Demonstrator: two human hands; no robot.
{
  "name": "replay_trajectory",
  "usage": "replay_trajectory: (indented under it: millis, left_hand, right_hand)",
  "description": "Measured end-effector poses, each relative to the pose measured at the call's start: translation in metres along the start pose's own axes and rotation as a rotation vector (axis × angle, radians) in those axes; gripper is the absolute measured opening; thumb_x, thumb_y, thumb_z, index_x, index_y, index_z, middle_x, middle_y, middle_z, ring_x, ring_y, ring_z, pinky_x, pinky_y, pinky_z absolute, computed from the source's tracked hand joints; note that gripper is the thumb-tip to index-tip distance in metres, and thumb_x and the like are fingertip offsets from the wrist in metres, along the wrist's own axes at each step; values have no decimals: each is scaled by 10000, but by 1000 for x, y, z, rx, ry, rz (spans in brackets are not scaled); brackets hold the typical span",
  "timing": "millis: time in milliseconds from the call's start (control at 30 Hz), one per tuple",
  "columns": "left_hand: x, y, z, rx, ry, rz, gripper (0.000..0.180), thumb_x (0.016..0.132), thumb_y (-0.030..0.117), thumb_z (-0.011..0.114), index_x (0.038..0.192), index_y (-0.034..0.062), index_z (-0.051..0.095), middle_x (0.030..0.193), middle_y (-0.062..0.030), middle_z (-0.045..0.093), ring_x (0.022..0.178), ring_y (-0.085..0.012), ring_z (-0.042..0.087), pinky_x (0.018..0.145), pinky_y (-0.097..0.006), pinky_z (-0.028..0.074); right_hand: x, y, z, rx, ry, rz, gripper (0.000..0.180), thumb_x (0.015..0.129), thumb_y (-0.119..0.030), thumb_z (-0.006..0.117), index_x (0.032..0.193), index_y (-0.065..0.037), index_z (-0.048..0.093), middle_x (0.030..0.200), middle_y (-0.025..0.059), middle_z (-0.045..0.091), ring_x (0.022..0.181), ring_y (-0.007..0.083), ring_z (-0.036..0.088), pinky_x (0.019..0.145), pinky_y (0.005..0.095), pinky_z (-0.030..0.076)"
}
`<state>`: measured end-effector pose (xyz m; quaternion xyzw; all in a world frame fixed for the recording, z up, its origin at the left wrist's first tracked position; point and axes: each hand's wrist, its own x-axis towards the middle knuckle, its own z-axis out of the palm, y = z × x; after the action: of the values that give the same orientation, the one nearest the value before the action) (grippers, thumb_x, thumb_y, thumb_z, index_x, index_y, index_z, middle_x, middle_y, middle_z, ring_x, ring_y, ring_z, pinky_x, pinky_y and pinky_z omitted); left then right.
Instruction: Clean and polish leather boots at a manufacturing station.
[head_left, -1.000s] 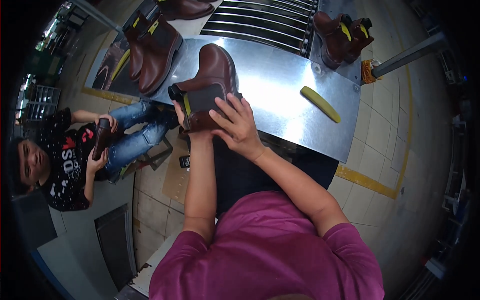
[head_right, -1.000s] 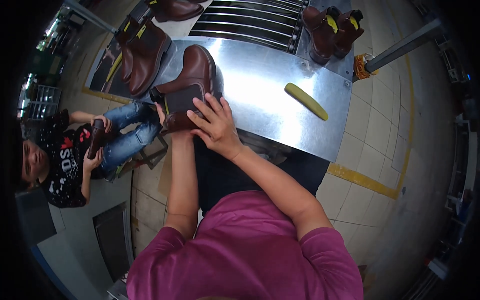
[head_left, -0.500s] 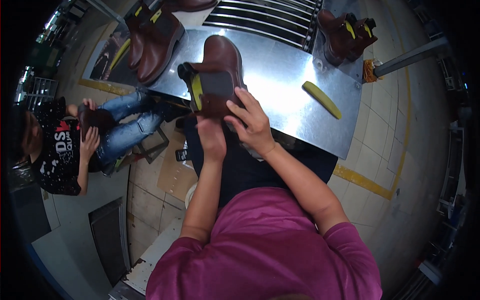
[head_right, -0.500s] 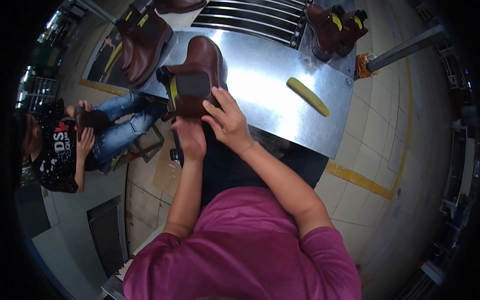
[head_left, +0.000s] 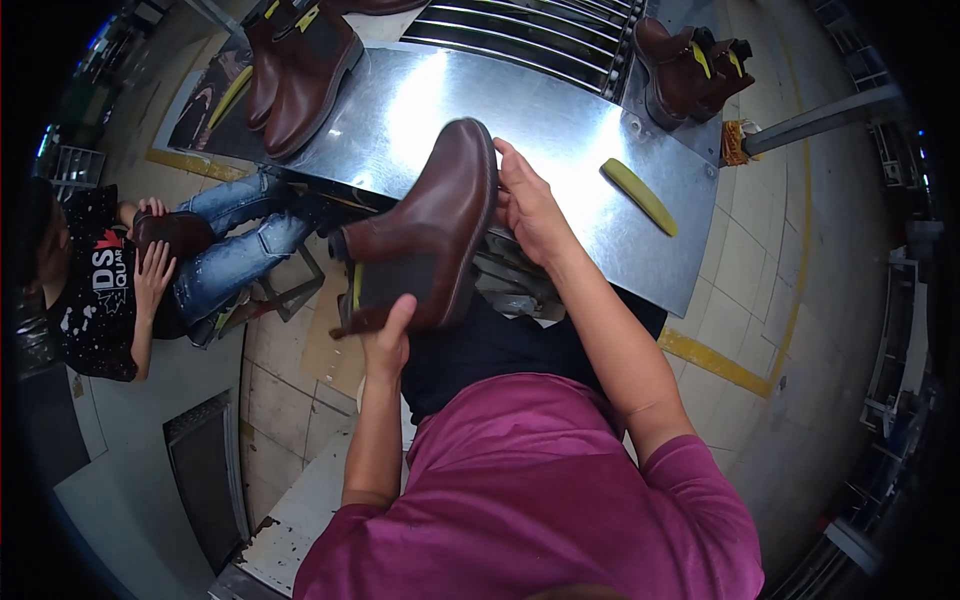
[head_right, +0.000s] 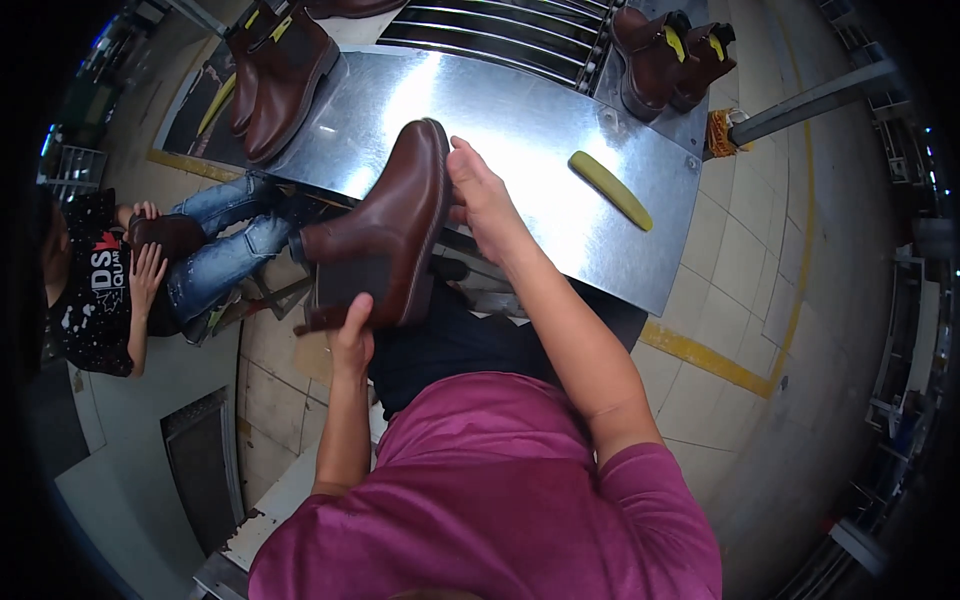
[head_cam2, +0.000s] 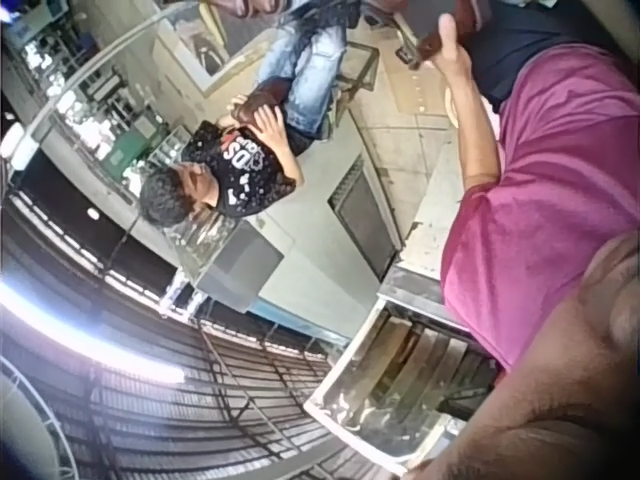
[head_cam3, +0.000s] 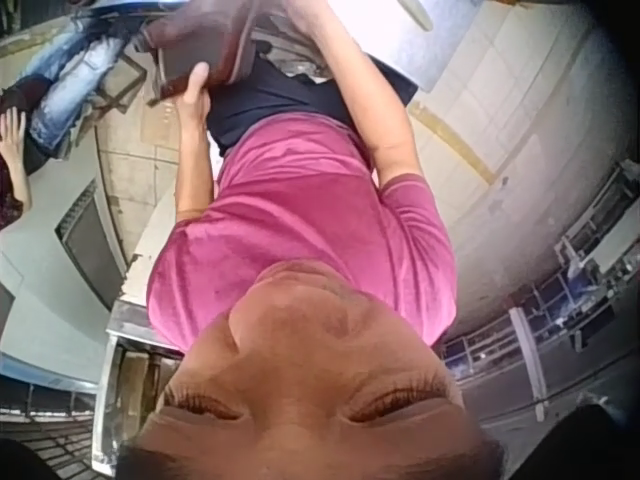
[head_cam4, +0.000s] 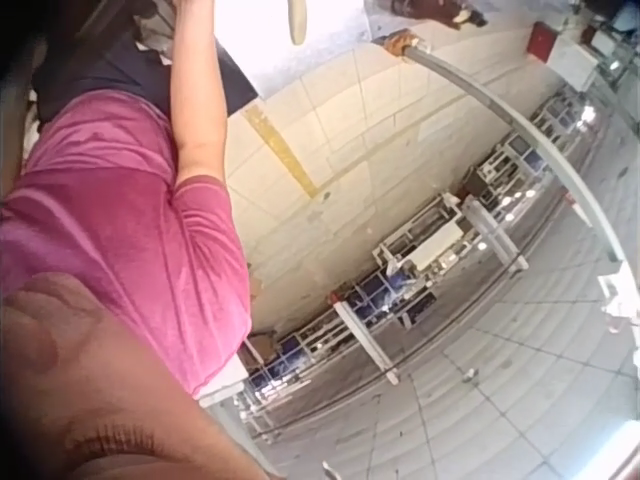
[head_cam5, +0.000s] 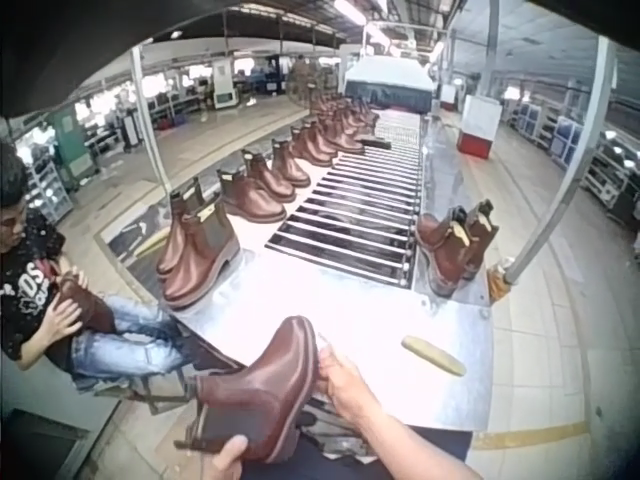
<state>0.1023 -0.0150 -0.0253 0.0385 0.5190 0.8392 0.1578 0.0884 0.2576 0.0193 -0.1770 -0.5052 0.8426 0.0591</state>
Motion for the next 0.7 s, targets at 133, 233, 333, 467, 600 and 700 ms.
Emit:
replay_trajectory:
  millis: [133,233,333,467,600,700]
  left_hand:
    - [-14,15,-11,805,-170,174,664,884,152,837,1458,7,539,1487,-167,581,1325,-288,594,1057,-362,492]
    - [-1,-4,-22,1011,-215,611,698,879,67,823,1502,56,511,1495,-209,567,1318,-354,611,1093,-416,505]
    - [5,-11,-35,1104,-219,686,594,948,-20,707,1500,99,523,1490,-211,571,1326,-370,608,1107,-426,505]
    - [-5,-23,-43,1059,-201,677,505,962,-38,634,1434,127,560,1498,-187,565,1366,-405,568,1153,-481,452]
    - [-2,-30,-43,1096,-227,766,467,984,-12,619,1415,162,573,1505,-178,561,1369,-416,559,1146,-500,455]
    - [-5,-32,-40,1124,-207,774,470,978,-2,626,1407,181,576,1511,-173,557,1367,-419,560,1139,-522,455]
  right_hand:
    - [1,-1,3,-98,21,-34,921,943,-433,783,1606,0,313,1268,145,667,1181,220,624,1003,383,499]
    - [8,4,-1,125,-44,-136,793,871,-188,859,1523,3,451,1281,127,675,1175,218,645,1038,362,500]
    - [6,-10,-12,2,-82,-186,722,839,-88,861,1475,-4,527,1268,96,701,1142,181,676,1031,325,525]
    - [1,-19,-13,-46,-129,-112,675,822,-44,853,1434,8,572,1279,80,698,1158,171,670,1041,327,521]
    - [1,-14,-25,-36,-149,-97,708,835,-17,847,1466,15,528,1300,87,678,1166,174,658,1029,328,542]
    - [5,-13,-30,8,-193,-118,724,831,-7,845,1474,15,514,1309,89,675,1172,178,657,1034,333,540]
